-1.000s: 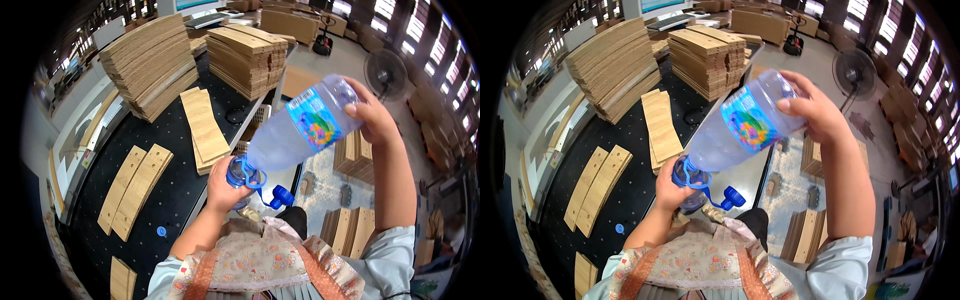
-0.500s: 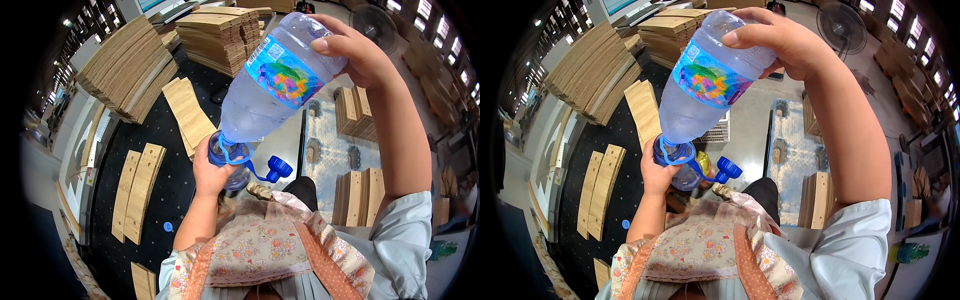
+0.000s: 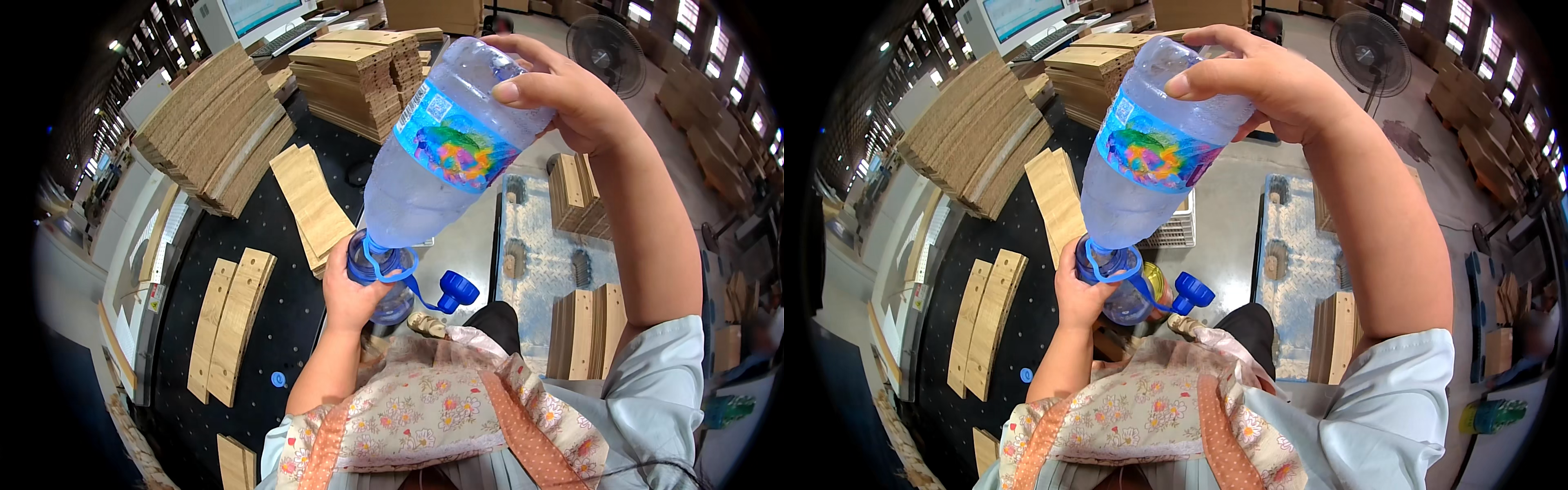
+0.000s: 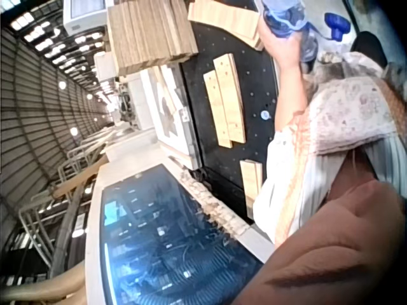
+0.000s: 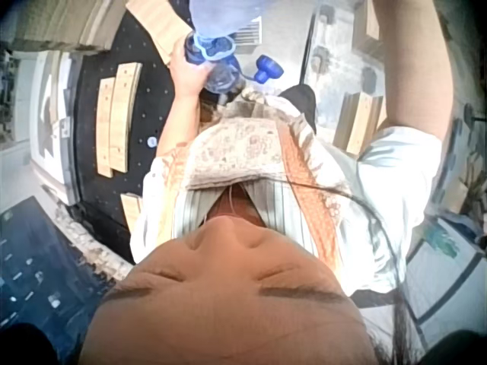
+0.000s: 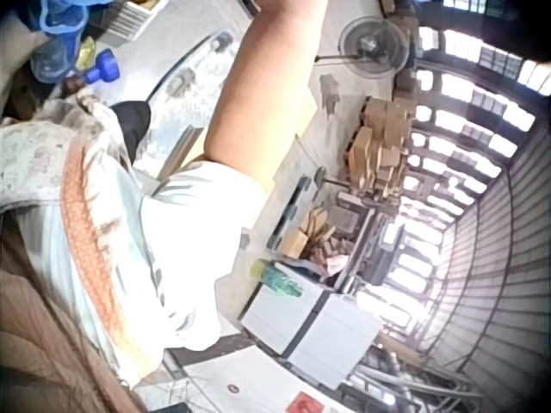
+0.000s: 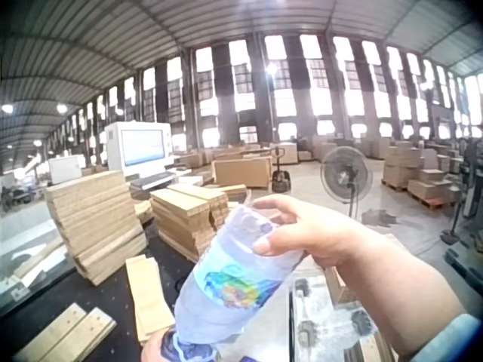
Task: The person pours water from a plastic bottle into a blue water bottle and secures the cap. They then pick up and inspect several rectangular wooden planks with pre-drilled holes, turning them over and stacking them on a workbench in a workshop environment.
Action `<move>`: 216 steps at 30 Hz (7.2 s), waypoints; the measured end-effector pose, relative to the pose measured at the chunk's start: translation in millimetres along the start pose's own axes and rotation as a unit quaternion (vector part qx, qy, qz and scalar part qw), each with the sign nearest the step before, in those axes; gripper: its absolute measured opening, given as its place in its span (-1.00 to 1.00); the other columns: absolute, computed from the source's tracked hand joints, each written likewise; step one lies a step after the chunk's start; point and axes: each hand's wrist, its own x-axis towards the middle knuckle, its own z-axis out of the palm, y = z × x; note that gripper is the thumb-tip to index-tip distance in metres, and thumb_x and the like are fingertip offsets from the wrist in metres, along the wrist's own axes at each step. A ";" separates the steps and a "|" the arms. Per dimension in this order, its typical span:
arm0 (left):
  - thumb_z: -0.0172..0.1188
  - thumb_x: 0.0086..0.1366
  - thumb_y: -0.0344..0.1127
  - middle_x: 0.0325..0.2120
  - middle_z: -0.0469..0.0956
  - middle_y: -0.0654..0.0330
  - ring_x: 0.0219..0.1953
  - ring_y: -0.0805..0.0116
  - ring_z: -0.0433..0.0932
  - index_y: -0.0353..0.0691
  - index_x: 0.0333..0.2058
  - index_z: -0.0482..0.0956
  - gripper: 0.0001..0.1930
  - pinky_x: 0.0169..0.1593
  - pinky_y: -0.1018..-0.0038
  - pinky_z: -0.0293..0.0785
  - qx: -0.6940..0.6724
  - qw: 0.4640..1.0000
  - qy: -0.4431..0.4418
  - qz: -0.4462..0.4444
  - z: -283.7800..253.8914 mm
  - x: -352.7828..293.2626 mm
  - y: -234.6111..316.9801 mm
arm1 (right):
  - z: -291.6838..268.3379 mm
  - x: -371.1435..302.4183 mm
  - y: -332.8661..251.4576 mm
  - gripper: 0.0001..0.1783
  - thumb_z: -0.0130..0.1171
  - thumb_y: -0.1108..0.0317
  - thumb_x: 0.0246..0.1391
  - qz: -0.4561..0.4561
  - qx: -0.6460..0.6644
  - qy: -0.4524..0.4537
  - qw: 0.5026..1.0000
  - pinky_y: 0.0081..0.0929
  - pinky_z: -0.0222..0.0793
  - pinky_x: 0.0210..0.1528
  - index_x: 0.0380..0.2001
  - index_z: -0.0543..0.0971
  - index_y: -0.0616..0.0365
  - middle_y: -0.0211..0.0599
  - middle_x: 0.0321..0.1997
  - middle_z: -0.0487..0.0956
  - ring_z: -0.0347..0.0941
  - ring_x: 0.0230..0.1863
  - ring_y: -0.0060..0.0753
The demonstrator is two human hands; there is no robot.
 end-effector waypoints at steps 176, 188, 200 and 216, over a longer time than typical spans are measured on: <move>0.51 -0.28 -0.06 -0.19 0.49 0.03 -0.09 0.09 0.48 -0.26 -0.07 0.43 -0.24 0.00 0.29 0.38 0.060 0.998 -0.008 0.030 -12.4 -21.7 6.8 | 28.9 18.6 -43.9 -0.04 0.32 0.01 -0.41 -0.138 -0.044 -0.118 0.982 -0.36 0.25 0.11 0.13 0.35 0.32 0.00 0.04 0.46 0.39 0.06 -0.16; 0.48 -0.24 -0.07 -0.23 0.52 0.02 -0.14 0.09 0.50 -0.28 -0.08 0.44 -0.28 -0.03 0.29 0.39 0.035 0.999 0.032 0.025 -35.9 -21.9 16.9 | 84.4 44.4 -98.0 0.01 0.35 -0.13 -0.47 -0.198 -0.194 -0.129 0.952 -0.21 0.32 0.08 0.10 0.40 0.25 0.13 -0.02 0.48 0.42 0.03 0.04; 0.49 -0.18 -0.25 -0.18 0.52 0.17 -0.14 0.44 0.50 -0.32 -0.05 0.40 -0.32 -0.01 0.47 0.39 0.062 0.997 0.031 0.044 -60.3 -36.5 16.4 | 108.0 39.2 -120.5 -0.03 0.33 -0.11 -0.43 -0.213 -0.200 -0.140 0.946 -0.21 0.31 0.08 0.11 0.41 0.21 0.14 0.01 0.46 0.41 0.04 0.04; 0.47 -0.24 -0.13 -0.22 0.49 0.00 -0.12 0.05 0.48 -0.24 -0.14 0.45 -0.35 -0.03 0.28 0.39 0.039 0.993 0.097 0.049 -106.9 -23.9 67.9 | 107.8 53.5 -179.3 -0.08 0.30 -0.05 -0.32 -0.256 -0.102 -0.191 0.942 -0.32 0.25 0.11 0.12 0.38 0.29 0.01 -0.01 0.50 0.42 0.04 -0.10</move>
